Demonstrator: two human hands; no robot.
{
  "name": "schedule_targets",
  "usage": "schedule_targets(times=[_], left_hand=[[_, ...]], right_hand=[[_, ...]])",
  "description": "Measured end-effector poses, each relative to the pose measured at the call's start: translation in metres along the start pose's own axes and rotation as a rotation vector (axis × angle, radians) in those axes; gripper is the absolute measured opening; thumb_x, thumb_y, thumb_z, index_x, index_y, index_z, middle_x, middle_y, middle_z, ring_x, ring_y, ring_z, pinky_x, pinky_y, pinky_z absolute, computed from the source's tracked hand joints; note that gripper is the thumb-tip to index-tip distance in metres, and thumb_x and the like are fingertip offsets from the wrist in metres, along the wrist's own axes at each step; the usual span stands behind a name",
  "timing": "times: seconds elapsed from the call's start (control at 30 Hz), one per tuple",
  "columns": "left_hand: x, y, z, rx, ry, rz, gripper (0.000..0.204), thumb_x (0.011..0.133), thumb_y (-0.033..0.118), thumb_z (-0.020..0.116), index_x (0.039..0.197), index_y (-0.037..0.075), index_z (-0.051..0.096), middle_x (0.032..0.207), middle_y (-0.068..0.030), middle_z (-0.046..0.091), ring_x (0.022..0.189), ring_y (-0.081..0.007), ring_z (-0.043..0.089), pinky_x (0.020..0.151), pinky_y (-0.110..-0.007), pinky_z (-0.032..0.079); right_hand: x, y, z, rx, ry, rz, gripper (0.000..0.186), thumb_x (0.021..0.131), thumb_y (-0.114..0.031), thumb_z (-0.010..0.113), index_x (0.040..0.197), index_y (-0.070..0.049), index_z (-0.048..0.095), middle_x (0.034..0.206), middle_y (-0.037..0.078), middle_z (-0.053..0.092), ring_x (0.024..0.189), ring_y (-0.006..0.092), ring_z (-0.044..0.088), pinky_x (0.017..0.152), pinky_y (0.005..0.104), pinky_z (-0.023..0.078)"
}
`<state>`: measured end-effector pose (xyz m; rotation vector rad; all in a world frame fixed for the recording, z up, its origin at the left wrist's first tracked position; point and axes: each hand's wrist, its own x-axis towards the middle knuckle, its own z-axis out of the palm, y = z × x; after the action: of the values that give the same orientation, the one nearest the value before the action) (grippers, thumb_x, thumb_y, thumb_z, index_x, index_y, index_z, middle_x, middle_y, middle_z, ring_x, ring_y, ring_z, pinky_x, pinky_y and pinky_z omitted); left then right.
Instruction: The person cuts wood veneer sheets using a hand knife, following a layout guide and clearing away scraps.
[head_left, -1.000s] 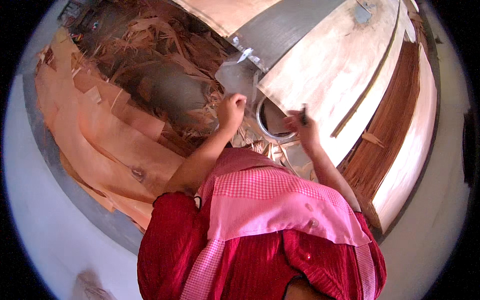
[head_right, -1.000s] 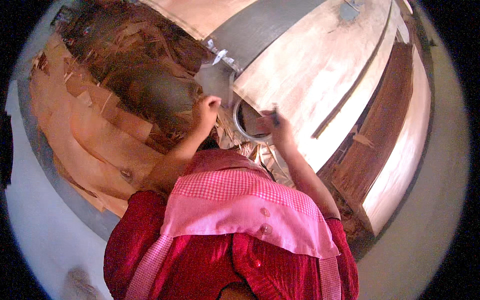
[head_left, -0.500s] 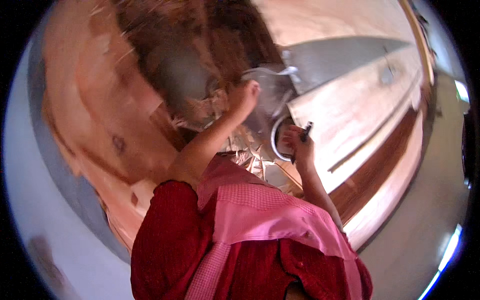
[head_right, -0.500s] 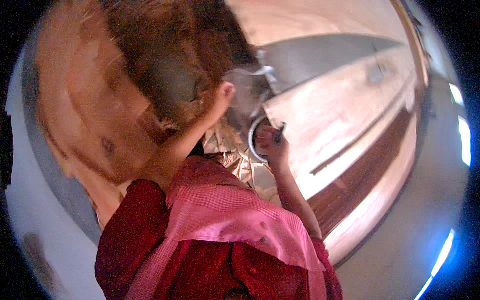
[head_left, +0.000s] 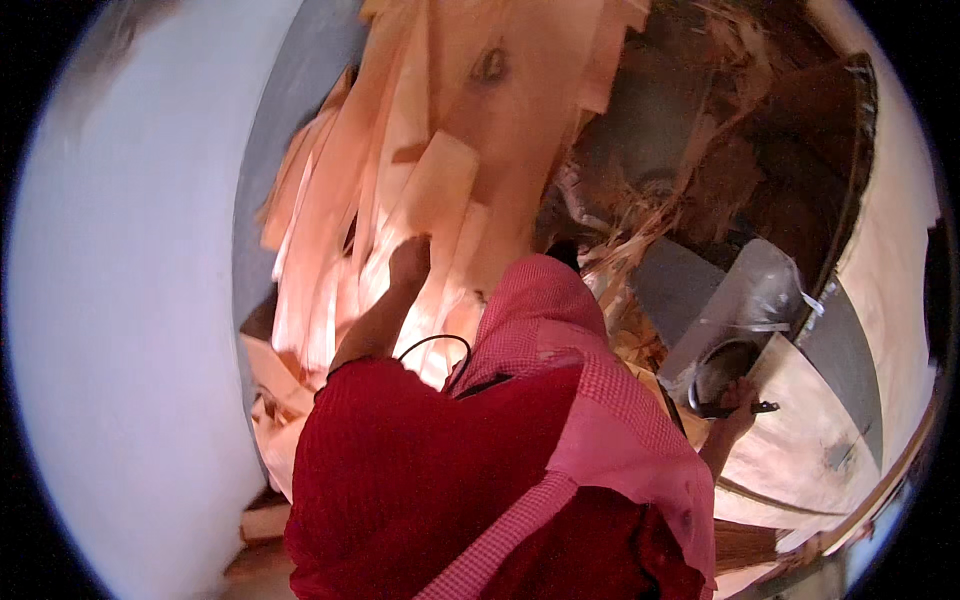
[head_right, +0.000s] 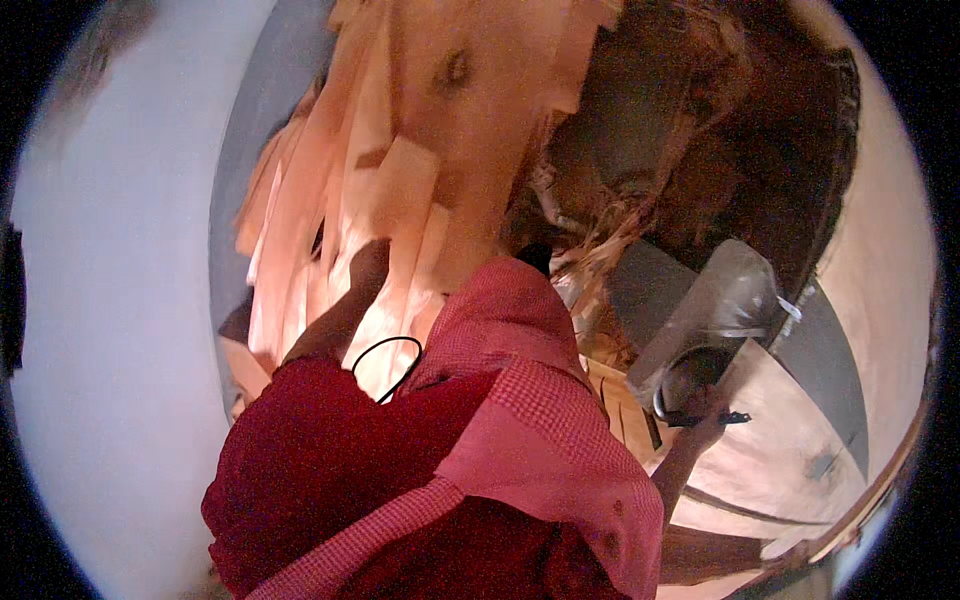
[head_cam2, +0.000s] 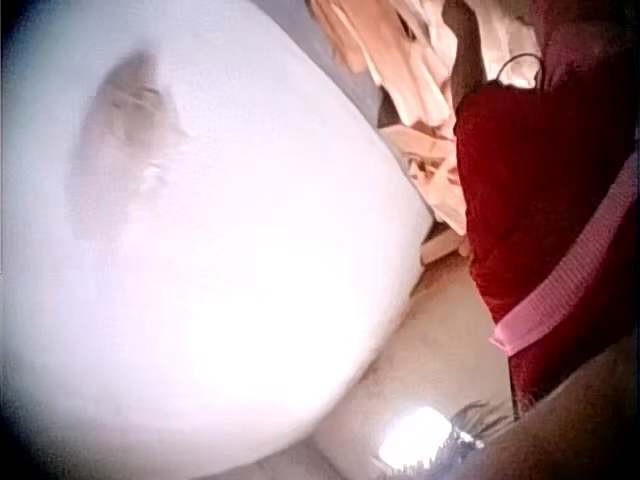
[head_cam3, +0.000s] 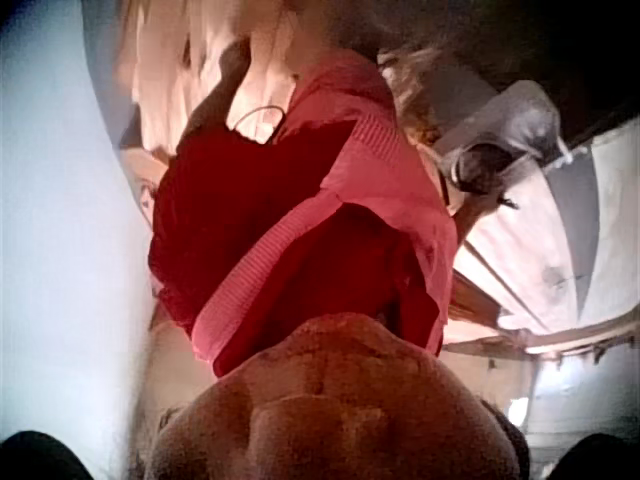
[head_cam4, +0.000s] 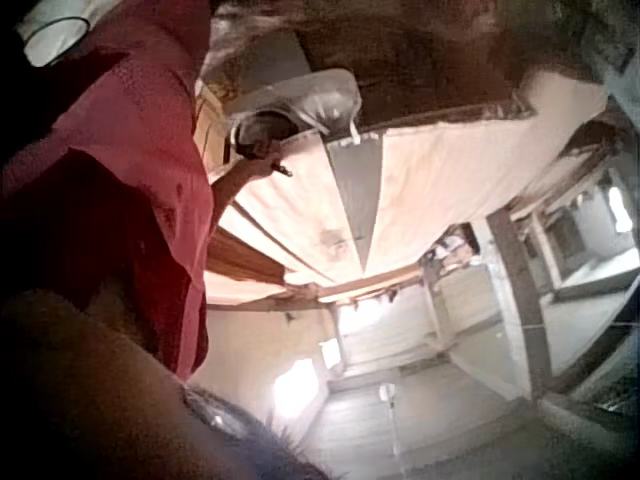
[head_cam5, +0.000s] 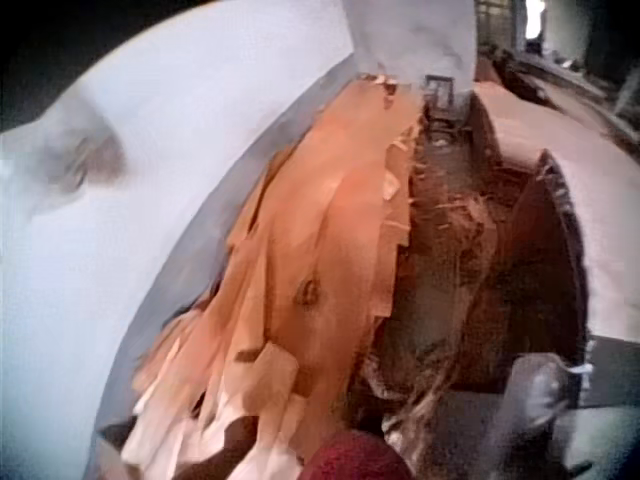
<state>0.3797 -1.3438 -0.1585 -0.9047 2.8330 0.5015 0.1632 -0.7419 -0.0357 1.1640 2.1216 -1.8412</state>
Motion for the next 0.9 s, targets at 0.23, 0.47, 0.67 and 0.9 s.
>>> schedule_targets(times=[0.23, 0.47, 0.67, 0.9], left_hand=[[-0.153, -0.009, 0.02, 0.042, 0.107, -0.116, 0.058, 0.075, 0.026, 0.06, 0.125, 0.008, 0.037, 0.13, -0.0163, 0.035, 0.121, -0.0351, 0.031, 0.097, -0.049, 0.025], [-0.028, -0.074, -0.012, 0.046, 0.041, -0.541, 0.043, 0.071, 0.038, 0.065, 0.106, 0.016, 0.052, 0.102, -0.0079, 0.056, 0.095, -0.0278, 0.052, 0.082, -0.047, 0.039], [-0.024, -0.174, -0.132, -0.553, 0.245, -0.341, 0.015, 0.08, 0.019, 0.058, 0.08, 0.004, 0.06, 0.074, -0.0052, 0.06, 0.067, -0.0116, 0.053, 0.061, -0.029, 0.043], [-0.008, -0.094, -0.435, -0.396, 0.39, 0.108, 0.017, 0.085, 0.02, 0.054, 0.093, 0.008, 0.06, 0.083, 0.0037, 0.057, 0.075, -0.0053, 0.051, 0.065, -0.018, 0.04]], right_hand=[[0.008, -0.008, -0.003, 0.091, -0.127, -0.096, 0.044, 0.087, -0.025, 0.051, 0.124, -0.005, 0.041, 0.117, 0.012, 0.051, 0.099, 0.0233, 0.051, 0.081, 0.0362, 0.042], [-0.037, -0.019, 0.018, -0.14, -0.288, -0.186, 0.04, 0.087, -0.024, 0.05, 0.119, -0.002, 0.045, 0.106, 0.01, 0.058, 0.096, 0.022, 0.054, 0.08, 0.0325, 0.044], [-0.046, 0.006, 0.025, -0.145, -0.34, -0.134, 0.032, 0.087, -0.018, 0.052, 0.117, -0.006, 0.048, 0.097, 0.008, 0.06, 0.084, 0.0164, 0.059, 0.064, 0.0258, 0.046], [-0.069, 0.005, 0.088, -0.161, -0.445, -0.114, 0.028, 0.086, -0.017, 0.053, 0.112, -0.006, 0.052, 0.098, 0.007, 0.06, 0.082, 0.015, 0.059, 0.065, 0.024, 0.046]])
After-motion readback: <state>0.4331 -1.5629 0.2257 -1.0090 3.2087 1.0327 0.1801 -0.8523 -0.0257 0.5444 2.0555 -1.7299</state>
